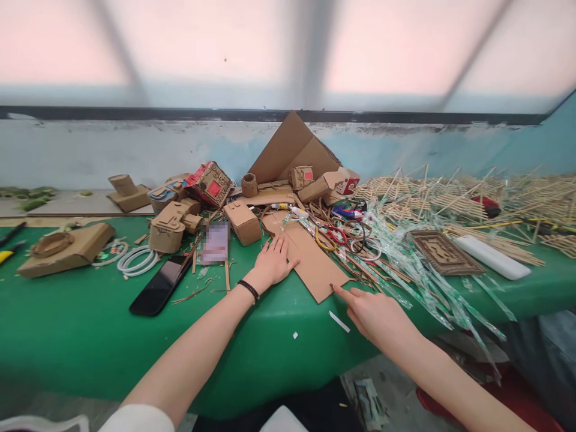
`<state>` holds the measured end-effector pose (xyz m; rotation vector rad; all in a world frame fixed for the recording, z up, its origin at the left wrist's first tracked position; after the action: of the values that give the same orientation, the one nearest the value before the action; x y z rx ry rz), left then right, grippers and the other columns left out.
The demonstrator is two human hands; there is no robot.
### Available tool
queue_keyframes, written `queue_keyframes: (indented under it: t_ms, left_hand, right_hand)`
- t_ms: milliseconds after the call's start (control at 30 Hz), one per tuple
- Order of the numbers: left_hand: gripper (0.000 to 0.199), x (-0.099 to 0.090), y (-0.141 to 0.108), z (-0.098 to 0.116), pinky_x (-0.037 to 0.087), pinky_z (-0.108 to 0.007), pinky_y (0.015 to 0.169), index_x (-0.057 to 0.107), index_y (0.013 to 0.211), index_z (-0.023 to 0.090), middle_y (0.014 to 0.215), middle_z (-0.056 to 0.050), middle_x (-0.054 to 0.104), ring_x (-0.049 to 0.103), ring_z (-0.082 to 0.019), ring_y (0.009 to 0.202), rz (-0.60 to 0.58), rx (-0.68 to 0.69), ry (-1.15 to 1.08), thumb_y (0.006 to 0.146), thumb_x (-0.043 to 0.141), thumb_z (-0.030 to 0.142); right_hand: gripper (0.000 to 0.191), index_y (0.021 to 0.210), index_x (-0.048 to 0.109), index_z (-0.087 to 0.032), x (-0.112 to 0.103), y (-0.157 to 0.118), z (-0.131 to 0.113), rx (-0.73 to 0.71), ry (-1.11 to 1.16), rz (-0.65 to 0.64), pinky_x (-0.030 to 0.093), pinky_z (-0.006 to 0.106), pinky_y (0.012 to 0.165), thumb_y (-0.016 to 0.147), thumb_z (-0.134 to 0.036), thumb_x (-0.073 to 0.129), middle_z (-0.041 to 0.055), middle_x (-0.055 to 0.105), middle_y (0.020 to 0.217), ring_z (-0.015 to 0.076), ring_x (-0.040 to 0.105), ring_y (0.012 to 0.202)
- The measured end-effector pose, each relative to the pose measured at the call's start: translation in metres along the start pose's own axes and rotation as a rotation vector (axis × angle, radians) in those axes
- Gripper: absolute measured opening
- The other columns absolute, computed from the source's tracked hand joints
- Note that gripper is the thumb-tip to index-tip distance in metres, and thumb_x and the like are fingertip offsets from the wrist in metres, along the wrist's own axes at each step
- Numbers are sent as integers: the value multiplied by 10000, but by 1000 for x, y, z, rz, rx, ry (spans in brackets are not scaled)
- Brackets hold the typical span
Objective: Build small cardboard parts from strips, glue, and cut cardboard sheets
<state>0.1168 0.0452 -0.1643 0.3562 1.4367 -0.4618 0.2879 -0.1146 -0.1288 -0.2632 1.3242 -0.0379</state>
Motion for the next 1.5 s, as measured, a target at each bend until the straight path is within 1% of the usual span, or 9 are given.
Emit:
queue_keyframes:
  t_ms: [333,533,633,700,833,1000,1133,1267,1500]
  left_hand:
    - [842,4,2,0,143,-530,1330,264,1650,-11,1741,-205,179,159,-350,1642,0,-2,-67,1052,344,575]
    - [825,6,0,0,142,-551,1328,284,1640,-24,1734,-226,177,148,-356,1643,27,12,-108,1053,369,550]
    - [805,5,-1,-2,145,-557,1329,300,1635,-17,1736,-227,184,135,-355,1644,52,16,-142,1049,411,523]
    - [796,3,-2,-4,166,-557,1327,317,1628,-9,1735,-231,201,138,-357,1643,68,17,-170,1040,451,510]
    - [774,-6,-12,-6,207,-527,1327,314,1627,17,1742,-237,197,130,-346,1644,108,13,-274,1025,506,464]
    - [763,-6,-34,-2,183,-510,1334,336,1618,109,1754,-209,199,165,-326,1644,108,-112,-967,1013,529,530]
    - [570,-8,-50,-4,373,-445,1253,458,1485,182,1641,-203,451,343,-295,1588,231,-318,-1566,982,611,399]
    - [452,-15,-64,-15,563,-394,1055,502,1367,215,1653,-179,424,442,-290,1522,389,-557,-1870,950,660,288]
    - [690,-4,-66,10,622,-364,811,392,1489,185,1410,-217,661,666,-314,1279,97,-556,-1945,916,759,303]
  right_hand:
    - [618,1549,555,-323,27,-31,3,29,-27,85,389,296,434,968,-118,505,54,793,1017,247,775,607]
    - [517,1467,617,-408,22,-42,55,-84,418,209,603,308,728,1012,-225,454,25,786,1249,258,805,960]
    - [475,1499,583,-344,9,-22,89,4,633,306,599,320,858,1040,-421,483,50,730,1380,286,742,1178]
    - [454,1351,680,-260,4,6,96,78,700,345,587,323,802,1010,-511,515,96,787,1238,307,765,1069]
    - [318,1009,672,-222,8,73,68,101,639,271,483,291,662,1037,-434,436,81,776,887,266,736,791]
    - [206,1085,610,-182,13,115,34,175,495,204,395,293,671,1047,-274,430,146,750,1045,272,729,891]
    - [229,1123,592,-191,12,115,27,190,655,184,429,312,709,1052,-312,411,120,748,950,283,722,872]
    - [295,1143,610,-208,2,103,18,52,1023,267,516,377,869,1032,-406,422,120,753,1132,305,704,1079]
    - [419,1148,648,-208,-10,81,9,53,1342,385,520,417,1000,956,-570,564,109,739,1213,306,684,1134]
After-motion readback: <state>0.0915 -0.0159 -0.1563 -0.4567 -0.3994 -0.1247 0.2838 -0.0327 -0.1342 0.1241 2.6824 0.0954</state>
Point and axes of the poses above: each hand's wrist, its own y-axis towards the middle knuckle, its own x-axis out of the palm, z = x × y, the point moved 8 cm from there along y, towards the middle knuckle
